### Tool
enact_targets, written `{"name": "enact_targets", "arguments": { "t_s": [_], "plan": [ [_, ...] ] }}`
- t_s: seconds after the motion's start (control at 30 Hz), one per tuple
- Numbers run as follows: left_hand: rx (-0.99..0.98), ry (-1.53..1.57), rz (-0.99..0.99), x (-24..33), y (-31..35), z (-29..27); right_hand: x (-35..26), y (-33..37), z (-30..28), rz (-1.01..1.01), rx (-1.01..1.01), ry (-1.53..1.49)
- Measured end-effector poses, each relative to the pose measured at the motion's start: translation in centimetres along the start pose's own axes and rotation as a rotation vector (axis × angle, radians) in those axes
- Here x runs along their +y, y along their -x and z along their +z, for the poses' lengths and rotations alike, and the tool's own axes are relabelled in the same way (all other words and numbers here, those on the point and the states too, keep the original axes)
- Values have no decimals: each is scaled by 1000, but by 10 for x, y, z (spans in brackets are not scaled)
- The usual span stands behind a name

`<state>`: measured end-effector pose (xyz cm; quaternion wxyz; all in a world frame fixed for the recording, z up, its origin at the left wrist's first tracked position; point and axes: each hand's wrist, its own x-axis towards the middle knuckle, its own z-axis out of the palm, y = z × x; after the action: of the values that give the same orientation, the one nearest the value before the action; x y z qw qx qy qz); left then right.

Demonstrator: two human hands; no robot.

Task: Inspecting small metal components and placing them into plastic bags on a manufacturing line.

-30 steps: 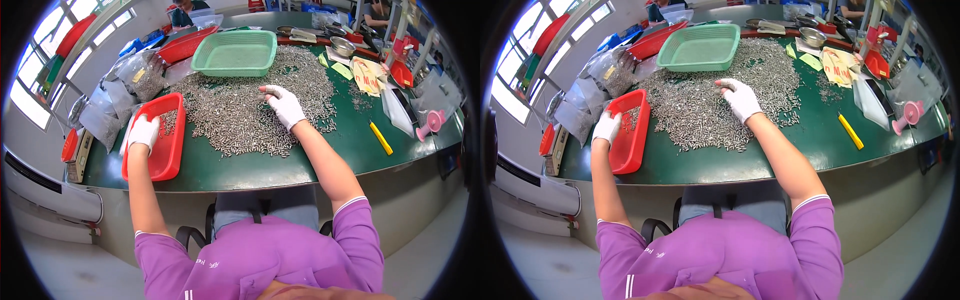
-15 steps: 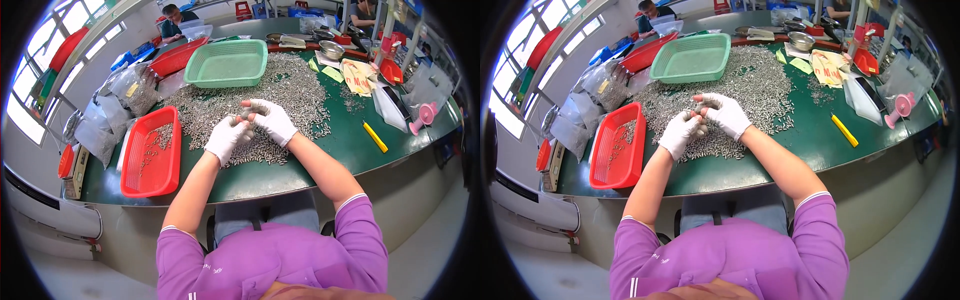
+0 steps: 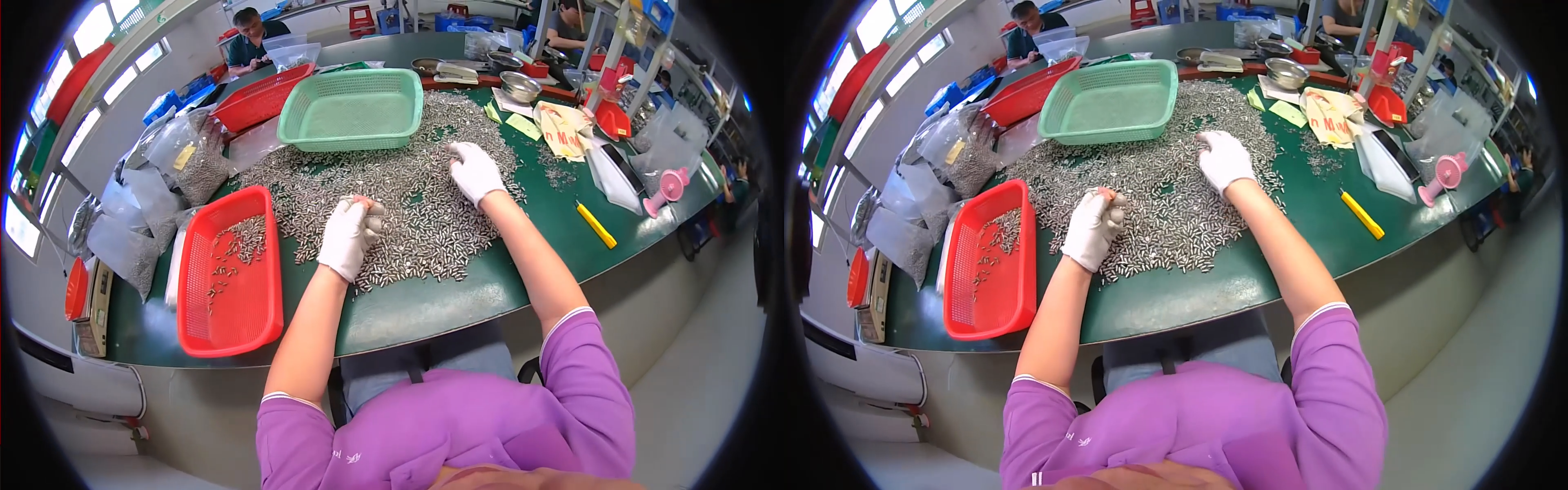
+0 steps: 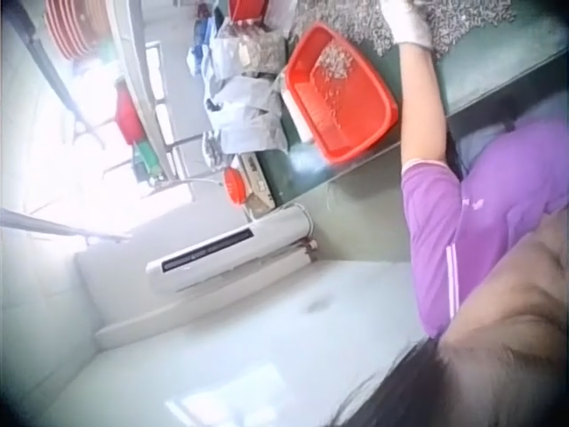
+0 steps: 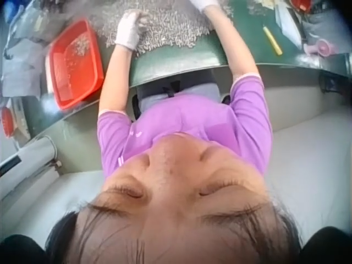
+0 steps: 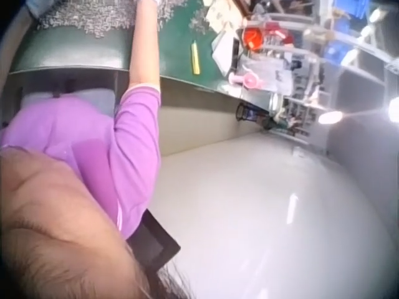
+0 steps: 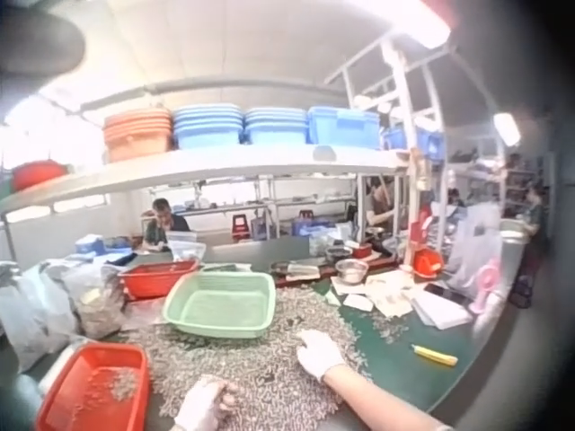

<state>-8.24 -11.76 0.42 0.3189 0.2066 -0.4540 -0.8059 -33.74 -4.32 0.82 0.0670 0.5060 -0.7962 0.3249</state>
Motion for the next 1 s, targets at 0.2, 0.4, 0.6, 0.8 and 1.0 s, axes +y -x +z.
{"name": "enact_targets", "arguments": {
  "t_s": [0.2, 0.4, 0.6, 0.8, 1.0],
  "plan": [
    [26, 3, 50, 2, 1, 1, -8, -41, 18, 163, -249, 295],
    [-16, 47, 60, 0, -4, -4, -49, -40, 48, -78, -329, 145],
    [-9, 91, 17, 2, -4, -4, -49, -15, 29, -459, -556, -223],
    [-69, 81, -34, -5, -3, -1, -43, 11, -25, -465, -602, -390],
    [-128, 71, -88, -10, 6, 6, -30, 24, -39, -164, -259, -335]
  ]
}}
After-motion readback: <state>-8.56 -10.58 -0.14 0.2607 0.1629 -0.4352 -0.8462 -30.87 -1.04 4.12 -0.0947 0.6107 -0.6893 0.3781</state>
